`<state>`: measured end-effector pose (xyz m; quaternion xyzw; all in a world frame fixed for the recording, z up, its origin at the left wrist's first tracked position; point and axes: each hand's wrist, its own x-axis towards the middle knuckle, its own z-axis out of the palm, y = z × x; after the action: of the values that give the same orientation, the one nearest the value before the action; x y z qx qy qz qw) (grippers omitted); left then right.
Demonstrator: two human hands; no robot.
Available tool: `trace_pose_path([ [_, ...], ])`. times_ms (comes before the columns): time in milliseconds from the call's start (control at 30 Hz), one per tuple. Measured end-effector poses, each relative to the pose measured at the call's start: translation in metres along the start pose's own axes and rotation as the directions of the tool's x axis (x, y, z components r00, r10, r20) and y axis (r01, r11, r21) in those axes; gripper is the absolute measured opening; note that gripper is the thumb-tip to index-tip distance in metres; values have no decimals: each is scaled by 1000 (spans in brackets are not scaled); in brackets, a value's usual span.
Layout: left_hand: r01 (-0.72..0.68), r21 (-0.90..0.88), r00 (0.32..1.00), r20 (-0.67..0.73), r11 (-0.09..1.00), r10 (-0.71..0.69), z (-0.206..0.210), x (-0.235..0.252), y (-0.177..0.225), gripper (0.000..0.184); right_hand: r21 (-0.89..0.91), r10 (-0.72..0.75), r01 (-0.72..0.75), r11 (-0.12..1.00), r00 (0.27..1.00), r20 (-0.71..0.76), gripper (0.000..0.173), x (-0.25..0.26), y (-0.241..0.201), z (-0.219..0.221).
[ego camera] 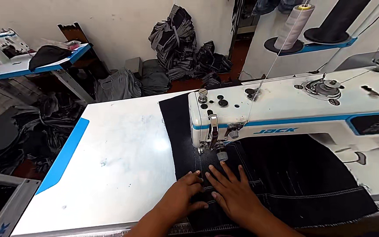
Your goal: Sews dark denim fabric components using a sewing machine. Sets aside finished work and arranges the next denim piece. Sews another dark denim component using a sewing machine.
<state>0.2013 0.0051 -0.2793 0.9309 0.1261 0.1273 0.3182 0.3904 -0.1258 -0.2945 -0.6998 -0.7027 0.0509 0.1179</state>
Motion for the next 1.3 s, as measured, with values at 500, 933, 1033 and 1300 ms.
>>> trace_pose_path([
  [500, 5, -14, 999, -41, 1000, -6, -20, 41, -36, 38, 58, 92, -120, 991, 932, 351, 57, 59, 18, -29],
  [933, 178, 100, 983, 20, 979, -181, -45, 82, -57, 47, 162, 129, -198, 967, 926, 356, 48, 102, 30, -63],
  [1033, 201, 160, 976, 58, 967, -212, -51, 90, -54, 56, 180, 126, -185, 966, 947, 297, 46, 102, 33, -62],
  [1300, 424, 484, 821, 152, 766, -551, -61, 106, -44, 108, 106, -74, 143, 984, 870, -488, 28, 65, 36, -7],
])
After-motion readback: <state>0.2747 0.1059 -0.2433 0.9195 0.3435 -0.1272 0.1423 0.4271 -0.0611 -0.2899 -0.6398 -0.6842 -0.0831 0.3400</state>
